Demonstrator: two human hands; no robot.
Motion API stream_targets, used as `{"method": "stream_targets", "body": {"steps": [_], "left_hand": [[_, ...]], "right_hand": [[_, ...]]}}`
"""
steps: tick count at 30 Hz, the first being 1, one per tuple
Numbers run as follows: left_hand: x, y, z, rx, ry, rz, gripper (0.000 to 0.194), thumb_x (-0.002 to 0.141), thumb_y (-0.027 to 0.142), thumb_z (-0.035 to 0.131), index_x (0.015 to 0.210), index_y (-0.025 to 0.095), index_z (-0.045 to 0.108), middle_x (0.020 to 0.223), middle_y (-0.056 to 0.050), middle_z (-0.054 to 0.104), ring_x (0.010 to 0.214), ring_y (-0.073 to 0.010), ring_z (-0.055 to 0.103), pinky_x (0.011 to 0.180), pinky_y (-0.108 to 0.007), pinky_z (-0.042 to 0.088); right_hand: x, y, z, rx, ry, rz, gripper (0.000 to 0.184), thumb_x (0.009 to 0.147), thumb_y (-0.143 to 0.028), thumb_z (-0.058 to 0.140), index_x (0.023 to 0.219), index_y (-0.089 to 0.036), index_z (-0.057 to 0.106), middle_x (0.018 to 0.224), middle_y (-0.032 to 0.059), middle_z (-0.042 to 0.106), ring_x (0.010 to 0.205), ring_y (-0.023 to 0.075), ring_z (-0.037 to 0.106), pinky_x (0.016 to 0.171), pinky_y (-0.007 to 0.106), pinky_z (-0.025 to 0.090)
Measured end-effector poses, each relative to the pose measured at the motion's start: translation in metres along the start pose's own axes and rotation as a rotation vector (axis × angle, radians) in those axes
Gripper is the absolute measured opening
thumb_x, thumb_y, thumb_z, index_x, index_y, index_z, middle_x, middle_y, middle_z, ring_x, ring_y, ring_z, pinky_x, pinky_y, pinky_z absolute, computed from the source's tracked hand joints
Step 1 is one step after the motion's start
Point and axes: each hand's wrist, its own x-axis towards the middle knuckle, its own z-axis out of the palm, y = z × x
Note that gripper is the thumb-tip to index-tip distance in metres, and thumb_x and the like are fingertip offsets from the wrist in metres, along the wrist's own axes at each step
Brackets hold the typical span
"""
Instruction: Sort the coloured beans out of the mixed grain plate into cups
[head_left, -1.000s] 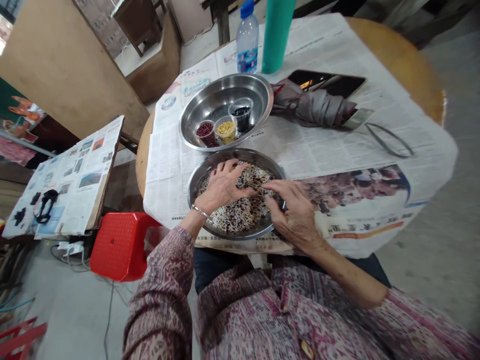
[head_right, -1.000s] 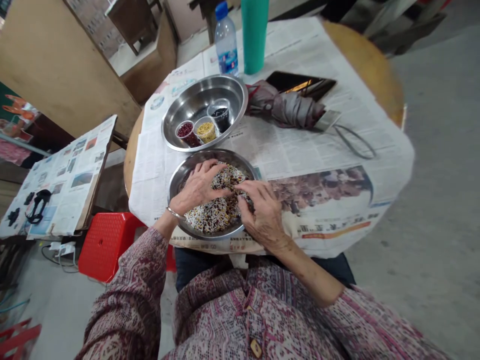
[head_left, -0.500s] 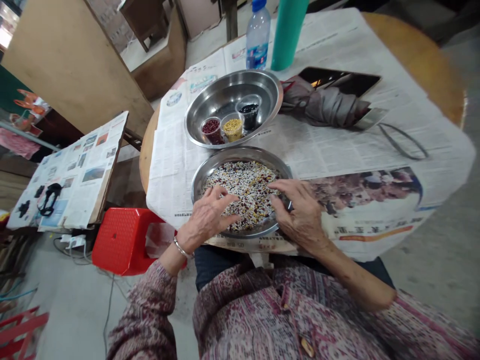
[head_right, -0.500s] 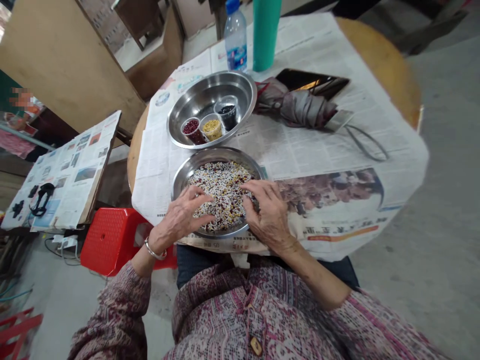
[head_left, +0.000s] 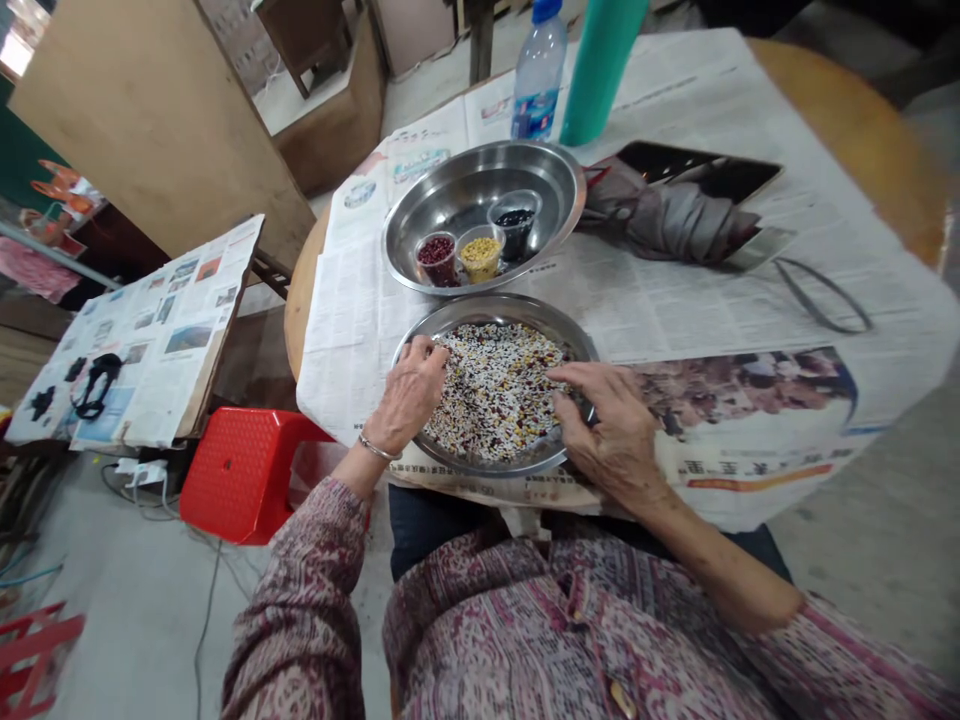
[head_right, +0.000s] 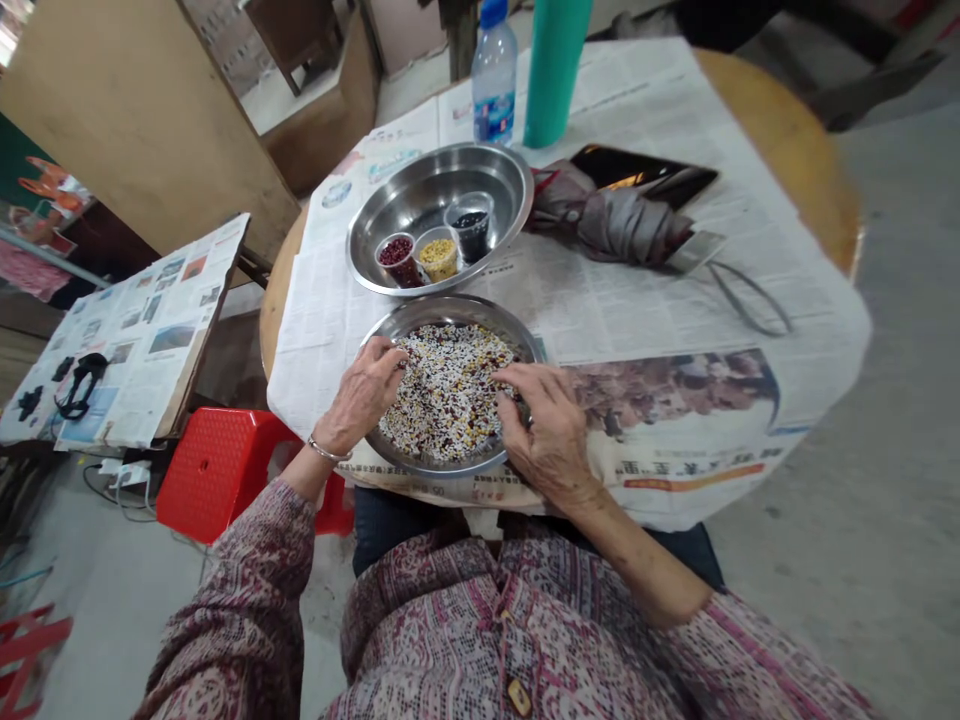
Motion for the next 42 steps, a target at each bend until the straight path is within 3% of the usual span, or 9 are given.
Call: {"method": "stream_targets", "body": {"steps": [2, 5, 9, 17, 23, 28, 32, 35, 42], "left_hand": [[-0.014, 0.006, -0.006, 0.026, -0.02, -0.045, 0.026, 0.098, 0.026, 0.06, 0.122, 0.019, 0.053, 0.124, -0.012, 0.054, 0.117, -0.0278, 0.055, 0.1, -0.045, 0.055], [-0.037, 0.018, -0.015, 0.065, -0.18, -0.036, 0.048, 0.09, 0.033, 0.073, 0.127, 0.018, 0.047, 0.123, -0.013, 0.056, 0.114, -0.0306, 0.056, 0.094, -0.046, 0.057], [-0.044, 0.029, -0.013, -0.086, -0.292, 0.007, 0.028, 0.09, 0.016, 0.068, 0.113, 0.02, 0.052, 0.114, -0.008, 0.059, 0.106, -0.0244, 0.061, 0.094, -0.041, 0.056], [0.012, 0.055, 0.026, -0.527, -0.046, 0.015, 0.021, 0.088, 0.004, 0.061, 0.103, 0.019, 0.058, 0.106, -0.004, 0.068, 0.102, -0.0181, 0.065, 0.098, -0.037, 0.054], [0.043, 0.053, 0.02, -0.505, 0.05, 0.053, 0.026, 0.093, 0.006, 0.057, 0.117, 0.017, 0.059, 0.128, -0.009, 0.062, 0.108, -0.016, 0.064, 0.1, -0.035, 0.055], [0.032, 0.053, 0.014, -0.214, -0.096, 0.261, 0.044, 0.087, 0.03, 0.076, 0.127, 0.023, 0.06, 0.143, -0.009, 0.054, 0.133, -0.0294, 0.049, 0.113, -0.05, 0.046], [0.018, 0.056, 0.013, -0.086, -0.204, 0.335, 0.023, 0.096, 0.019, 0.06, 0.118, 0.021, 0.067, 0.126, -0.007, 0.063, 0.119, -0.0247, 0.056, 0.105, -0.042, 0.051], [0.004, 0.046, 0.011, -0.04, -0.148, 0.258, 0.024, 0.101, 0.013, 0.048, 0.112, 0.02, 0.068, 0.118, -0.007, 0.065, 0.112, -0.0227, 0.058, 0.1, -0.038, 0.052], [-0.037, 0.002, 0.016, -0.116, 0.133, 0.121, 0.013, 0.102, 0.023, 0.055, 0.101, 0.019, 0.068, 0.107, -0.006, 0.068, 0.102, -0.0211, 0.061, 0.096, -0.038, 0.053]], "right_hand": [[0.0, 0.0, 0.0, -0.002, -0.004, 0.003, 0.025, 0.091, -0.017, 0.058, 0.112, -0.026, 0.069, 0.108, 0.0085, 0.074, 0.104, 0.0276, 0.068, 0.095, 0.049, 0.055], [0.0, -0.001, 0.0, 0.002, 0.005, -0.002, 0.023, 0.091, -0.017, 0.059, 0.111, -0.026, 0.068, 0.107, 0.0083, 0.074, 0.103, 0.0273, 0.069, 0.095, 0.049, 0.055], [0.0, -0.001, -0.001, 0.013, 0.008, 0.0, 0.025, 0.091, -0.017, 0.059, 0.112, -0.026, 0.069, 0.107, 0.0079, 0.074, 0.103, 0.0272, 0.069, 0.096, 0.05, 0.055], [0.001, -0.003, 0.001, 0.005, 0.017, 0.018, 0.023, 0.091, -0.018, 0.057, 0.109, -0.027, 0.069, 0.105, 0.0074, 0.075, 0.102, 0.0274, 0.069, 0.095, 0.052, 0.056], [0.001, -0.002, 0.001, -0.012, 0.023, -0.001, 0.021, 0.092, -0.018, 0.056, 0.107, -0.025, 0.068, 0.105, 0.0083, 0.075, 0.101, 0.0272, 0.069, 0.093, 0.05, 0.056], [0.001, -0.001, 0.001, 0.005, 0.006, 0.018, 0.023, 0.092, -0.018, 0.056, 0.109, -0.026, 0.068, 0.106, 0.0079, 0.075, 0.102, 0.0273, 0.069, 0.095, 0.05, 0.055], [0.0, -0.001, 0.001, 0.014, 0.019, -0.008, 0.023, 0.093, -0.017, 0.055, 0.11, -0.026, 0.068, 0.105, 0.0082, 0.074, 0.102, 0.0268, 0.068, 0.094, 0.048, 0.054], [0.0, 0.0, 0.001, 0.01, 0.021, -0.039, 0.023, 0.092, -0.017, 0.056, 0.111, -0.025, 0.068, 0.106, 0.0083, 0.074, 0.102, 0.0266, 0.068, 0.095, 0.047, 0.054], [-0.002, -0.001, -0.003, -0.064, -0.032, -0.026, 0.02, 0.094, -0.02, 0.056, 0.11, -0.024, 0.068, 0.106, 0.0082, 0.074, 0.103, 0.026, 0.068, 0.095, 0.046, 0.053]]}}
